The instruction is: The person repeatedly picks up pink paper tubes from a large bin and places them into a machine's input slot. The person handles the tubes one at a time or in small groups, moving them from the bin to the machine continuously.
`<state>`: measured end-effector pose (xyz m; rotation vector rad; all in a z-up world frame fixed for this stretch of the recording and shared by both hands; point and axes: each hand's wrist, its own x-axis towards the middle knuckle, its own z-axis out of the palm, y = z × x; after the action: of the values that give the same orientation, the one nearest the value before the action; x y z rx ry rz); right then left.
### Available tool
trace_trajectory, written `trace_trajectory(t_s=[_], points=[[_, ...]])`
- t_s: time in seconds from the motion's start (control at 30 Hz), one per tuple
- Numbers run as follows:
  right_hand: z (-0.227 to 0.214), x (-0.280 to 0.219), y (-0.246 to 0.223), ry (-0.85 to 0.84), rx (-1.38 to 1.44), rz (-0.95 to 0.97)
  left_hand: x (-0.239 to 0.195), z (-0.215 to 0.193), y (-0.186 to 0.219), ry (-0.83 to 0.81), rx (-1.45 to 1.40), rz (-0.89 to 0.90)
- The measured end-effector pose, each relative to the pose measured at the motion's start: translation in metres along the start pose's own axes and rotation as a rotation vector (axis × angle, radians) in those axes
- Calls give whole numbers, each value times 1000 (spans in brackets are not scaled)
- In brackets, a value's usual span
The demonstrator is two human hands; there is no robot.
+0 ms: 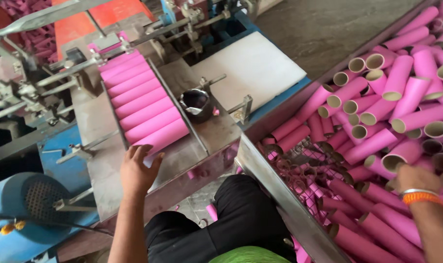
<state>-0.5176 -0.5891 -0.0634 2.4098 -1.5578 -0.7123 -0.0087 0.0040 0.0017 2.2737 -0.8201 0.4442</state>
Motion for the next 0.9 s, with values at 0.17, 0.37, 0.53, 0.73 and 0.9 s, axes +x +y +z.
trace_trajectory(t_s=[0.17,0.37,0.53,0.73,0.9], points=[[-21,-37,-52,-29,678,-419,2,0,-3,2,-33,25],[-128,-98,-107,259,908,-520,2,-1,-6,-72,-179,-54],[-215,-141,-196,485,1287,-690,-10,-14,1,-19,-295,-46],[-251,-144,-339,-92,1819,-788,-28,-41,20,74,-260,157],[-235,-168,-480,-289,1542,-860,-24,-34,23,-80,-57,243]])
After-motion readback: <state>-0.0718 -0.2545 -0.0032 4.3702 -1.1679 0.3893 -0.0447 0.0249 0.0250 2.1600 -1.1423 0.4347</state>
